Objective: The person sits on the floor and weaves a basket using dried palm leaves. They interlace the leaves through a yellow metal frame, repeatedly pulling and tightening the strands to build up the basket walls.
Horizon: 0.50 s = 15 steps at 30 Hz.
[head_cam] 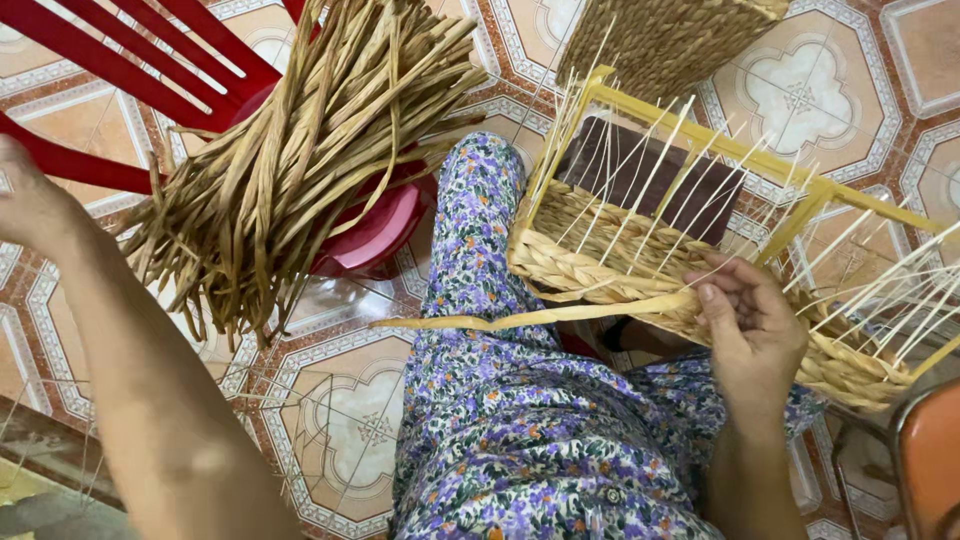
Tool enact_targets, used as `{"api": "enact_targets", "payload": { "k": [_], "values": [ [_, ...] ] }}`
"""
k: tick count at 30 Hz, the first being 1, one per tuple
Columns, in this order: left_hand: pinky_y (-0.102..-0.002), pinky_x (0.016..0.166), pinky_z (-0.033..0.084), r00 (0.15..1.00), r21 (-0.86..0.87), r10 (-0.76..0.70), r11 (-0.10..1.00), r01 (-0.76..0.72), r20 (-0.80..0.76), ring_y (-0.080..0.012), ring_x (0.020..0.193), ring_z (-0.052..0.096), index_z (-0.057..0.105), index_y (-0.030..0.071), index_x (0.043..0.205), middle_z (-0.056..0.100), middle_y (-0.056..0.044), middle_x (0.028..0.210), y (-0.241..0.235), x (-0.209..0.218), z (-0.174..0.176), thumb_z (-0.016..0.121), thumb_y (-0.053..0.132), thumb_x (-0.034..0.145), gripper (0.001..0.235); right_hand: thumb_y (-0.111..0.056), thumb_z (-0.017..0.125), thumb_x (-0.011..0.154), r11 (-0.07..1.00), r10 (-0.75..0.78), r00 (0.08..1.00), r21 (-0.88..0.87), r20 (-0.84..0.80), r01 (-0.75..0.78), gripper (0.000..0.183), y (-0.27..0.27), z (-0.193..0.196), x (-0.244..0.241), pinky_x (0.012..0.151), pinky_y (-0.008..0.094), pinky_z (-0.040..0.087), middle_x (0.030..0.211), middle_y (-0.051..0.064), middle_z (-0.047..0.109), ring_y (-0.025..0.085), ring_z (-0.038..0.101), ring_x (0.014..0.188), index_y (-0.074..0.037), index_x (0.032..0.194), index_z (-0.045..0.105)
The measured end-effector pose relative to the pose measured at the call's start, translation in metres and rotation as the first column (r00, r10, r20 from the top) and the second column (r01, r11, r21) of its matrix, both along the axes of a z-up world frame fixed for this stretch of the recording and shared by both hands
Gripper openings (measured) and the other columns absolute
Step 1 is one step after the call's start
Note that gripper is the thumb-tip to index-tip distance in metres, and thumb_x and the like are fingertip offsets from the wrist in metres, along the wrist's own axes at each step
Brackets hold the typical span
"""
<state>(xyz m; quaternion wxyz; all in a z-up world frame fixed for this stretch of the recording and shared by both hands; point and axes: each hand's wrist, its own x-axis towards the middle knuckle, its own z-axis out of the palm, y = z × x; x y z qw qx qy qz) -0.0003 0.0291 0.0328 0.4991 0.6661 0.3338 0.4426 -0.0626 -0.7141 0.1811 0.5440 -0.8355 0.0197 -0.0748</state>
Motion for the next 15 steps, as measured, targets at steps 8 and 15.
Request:
{"api": "enact_targets", "payload": {
  "k": [8, 15],
  "values": [
    [-0.045, 0.091, 0.065, 0.898, -0.143, -0.440, 0.891, 0.432, -0.028, -0.0297, 0.113, 0.074, 0.042, -0.002, 0.144, 0.068, -0.017, 0.128, 0.003, -0.022, -0.024, 0.054, 0.015, 0.119, 0.033, 0.001, 0.062, 0.105, 1.000, -0.012, 0.999, 0.019, -0.040, 0.013, 0.028, 0.002, 0.005, 0.003, 0.072, 0.019, 0.054, 0.110, 0.013, 0.075, 0.009, 0.068, 0.091, 0.004, 0.132, 0.063],
    [-0.034, 0.096, 0.060, 0.861, -0.185, -0.474, 0.877, 0.443, -0.183, -0.0192, 0.115, 0.069, 0.050, -0.002, 0.141, 0.065, -0.013, 0.131, 0.001, -0.094, -0.028, 0.042, 0.022, 0.121, 0.033, 0.001, 0.062, 0.103, 1.000, 0.002, 1.000, 0.025, -0.028, -0.001, 0.030, 0.003, 0.003, 0.004, 0.070, 0.019, 0.054, 0.110, 0.012, 0.075, 0.006, 0.066, 0.085, 0.002, 0.133, 0.062]
  ]
}}
